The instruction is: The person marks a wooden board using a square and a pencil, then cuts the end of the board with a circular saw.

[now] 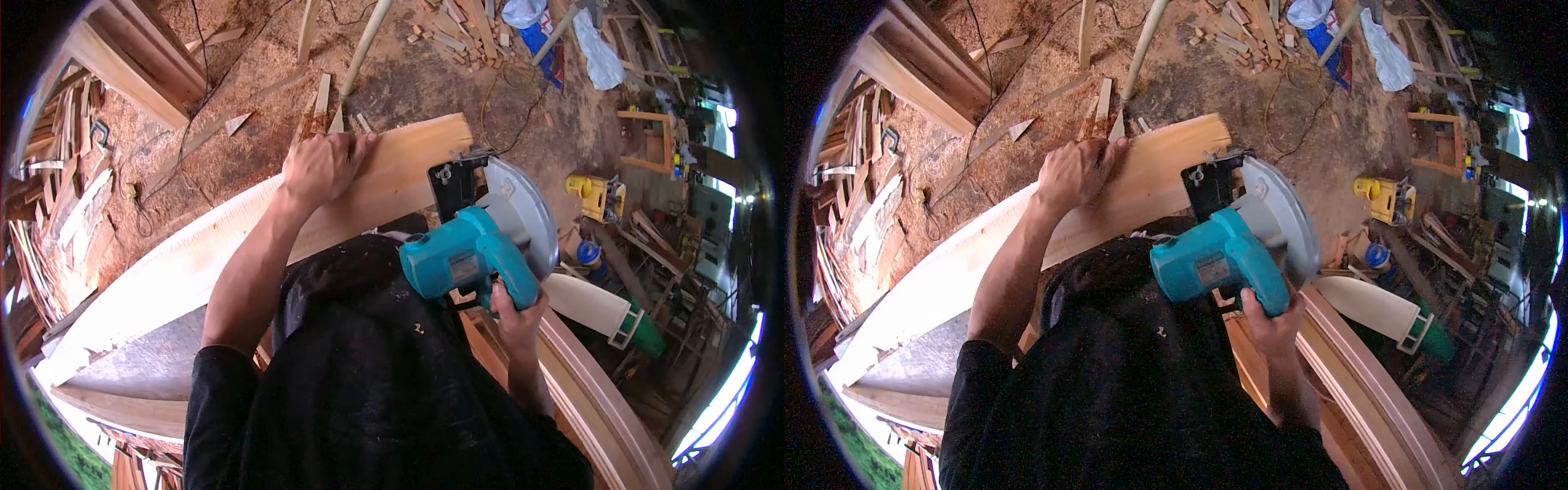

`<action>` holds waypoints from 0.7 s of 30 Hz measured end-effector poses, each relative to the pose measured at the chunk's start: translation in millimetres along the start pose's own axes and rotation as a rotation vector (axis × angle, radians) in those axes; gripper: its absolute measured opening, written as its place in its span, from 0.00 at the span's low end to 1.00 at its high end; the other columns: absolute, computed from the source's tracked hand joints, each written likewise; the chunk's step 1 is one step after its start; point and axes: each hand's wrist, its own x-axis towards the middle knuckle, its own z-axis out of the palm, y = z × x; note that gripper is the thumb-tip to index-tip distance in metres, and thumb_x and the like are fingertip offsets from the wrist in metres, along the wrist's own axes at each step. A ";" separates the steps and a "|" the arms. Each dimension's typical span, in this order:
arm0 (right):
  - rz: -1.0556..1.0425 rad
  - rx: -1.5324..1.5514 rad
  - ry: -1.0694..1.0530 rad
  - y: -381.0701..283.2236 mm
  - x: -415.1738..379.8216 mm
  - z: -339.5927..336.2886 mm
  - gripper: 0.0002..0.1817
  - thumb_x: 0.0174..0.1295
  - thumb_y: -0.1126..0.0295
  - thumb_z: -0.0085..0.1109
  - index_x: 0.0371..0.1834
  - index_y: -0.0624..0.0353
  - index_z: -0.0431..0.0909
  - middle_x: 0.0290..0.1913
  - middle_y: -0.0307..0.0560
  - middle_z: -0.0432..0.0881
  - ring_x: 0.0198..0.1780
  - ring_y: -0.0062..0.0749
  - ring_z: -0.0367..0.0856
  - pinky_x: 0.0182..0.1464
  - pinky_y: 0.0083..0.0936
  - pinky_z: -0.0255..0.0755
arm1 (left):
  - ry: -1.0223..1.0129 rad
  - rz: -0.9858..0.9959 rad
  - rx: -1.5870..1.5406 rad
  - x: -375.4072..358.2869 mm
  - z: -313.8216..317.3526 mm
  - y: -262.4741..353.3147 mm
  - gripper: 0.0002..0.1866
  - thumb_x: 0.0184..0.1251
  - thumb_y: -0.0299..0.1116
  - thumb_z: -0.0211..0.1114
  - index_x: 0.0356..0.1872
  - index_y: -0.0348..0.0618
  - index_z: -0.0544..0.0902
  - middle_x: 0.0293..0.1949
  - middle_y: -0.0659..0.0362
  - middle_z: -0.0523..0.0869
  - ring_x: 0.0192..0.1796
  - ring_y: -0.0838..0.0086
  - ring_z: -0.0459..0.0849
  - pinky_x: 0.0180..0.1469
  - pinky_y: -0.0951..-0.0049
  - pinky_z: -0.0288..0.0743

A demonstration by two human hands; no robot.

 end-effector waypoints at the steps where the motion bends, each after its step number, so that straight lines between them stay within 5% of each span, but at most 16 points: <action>1: -0.010 -0.001 -0.002 2.2 0.5 0.4 0.07 0.63 0.73 0.69 0.40 0.63 0.82 0.33 0.36 0.82 0.35 0.19 0.79 0.39 0.25 0.74 | -0.028 -0.009 0.003 -0.1 -1.6 0.8 0.36 0.82 0.64 0.46 0.35 0.40 0.87 0.29 0.38 0.88 0.40 0.41 0.90 0.46 0.43 0.82; 21: -0.078 0.048 -0.024 14.3 5.6 4.5 0.06 0.64 0.75 0.68 0.38 0.65 0.81 0.27 0.36 0.80 0.25 0.18 0.77 0.27 0.22 0.70 | -0.044 -0.016 -0.030 -5.5 6.4 3.4 0.37 0.82 0.63 0.46 0.31 0.40 0.88 0.31 0.39 0.89 0.39 0.42 0.90 0.47 0.45 0.83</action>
